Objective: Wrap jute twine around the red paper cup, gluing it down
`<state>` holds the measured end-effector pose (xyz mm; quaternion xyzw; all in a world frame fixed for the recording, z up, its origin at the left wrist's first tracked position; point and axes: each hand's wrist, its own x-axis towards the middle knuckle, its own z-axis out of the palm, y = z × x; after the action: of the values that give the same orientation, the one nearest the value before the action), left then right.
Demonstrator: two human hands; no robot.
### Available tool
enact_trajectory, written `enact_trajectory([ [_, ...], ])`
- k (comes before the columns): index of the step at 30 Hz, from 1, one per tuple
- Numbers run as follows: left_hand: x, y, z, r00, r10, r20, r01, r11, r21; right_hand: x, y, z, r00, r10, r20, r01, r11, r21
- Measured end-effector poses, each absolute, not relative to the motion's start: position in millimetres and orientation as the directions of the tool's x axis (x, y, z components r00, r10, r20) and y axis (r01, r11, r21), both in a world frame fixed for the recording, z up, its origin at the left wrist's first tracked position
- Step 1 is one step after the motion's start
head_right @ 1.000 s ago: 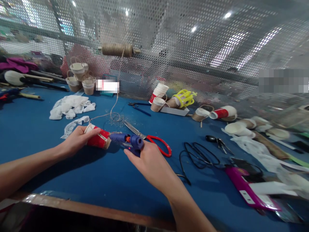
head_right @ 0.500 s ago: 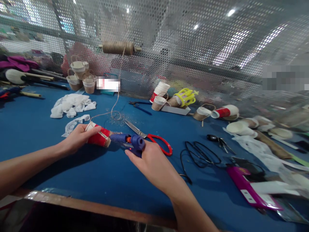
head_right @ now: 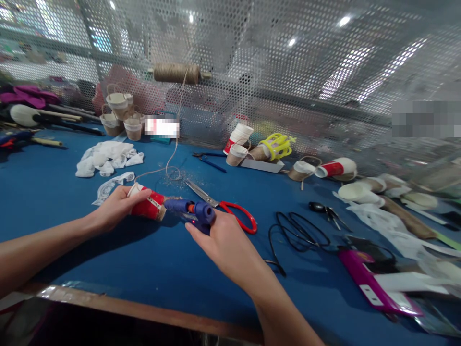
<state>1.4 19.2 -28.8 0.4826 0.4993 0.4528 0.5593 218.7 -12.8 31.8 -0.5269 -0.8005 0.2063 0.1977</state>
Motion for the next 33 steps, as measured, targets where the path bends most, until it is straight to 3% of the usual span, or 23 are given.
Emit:
enact_trajectory([
  [6,1.1,18.6,-27.6,0.094,0.985,-0.142,-0.038,0.146,0.989,219.1,-14.3,30.2,-0.314,0.949,0.022,0.814,0.281,-0.508],
  [13,1.9,18.5,-29.2,0.086,0.987,-0.138,-0.034,0.141,0.989,217.9,-13.3,31.8,-0.349,0.933,0.091,0.763,0.339,-0.550],
  [26,1.9,18.2,-28.1,0.092,0.984,-0.155,-0.090,0.164,0.982,218.3,-17.7,31.2,-0.311,0.951,-0.010,0.808,0.259,-0.529],
  [33,0.6,13.8,-27.1,0.100,0.994,-0.034,0.004,0.034,0.999,221.7,-17.5,33.8,-0.305,0.950,0.074,0.781,0.294,-0.551],
])
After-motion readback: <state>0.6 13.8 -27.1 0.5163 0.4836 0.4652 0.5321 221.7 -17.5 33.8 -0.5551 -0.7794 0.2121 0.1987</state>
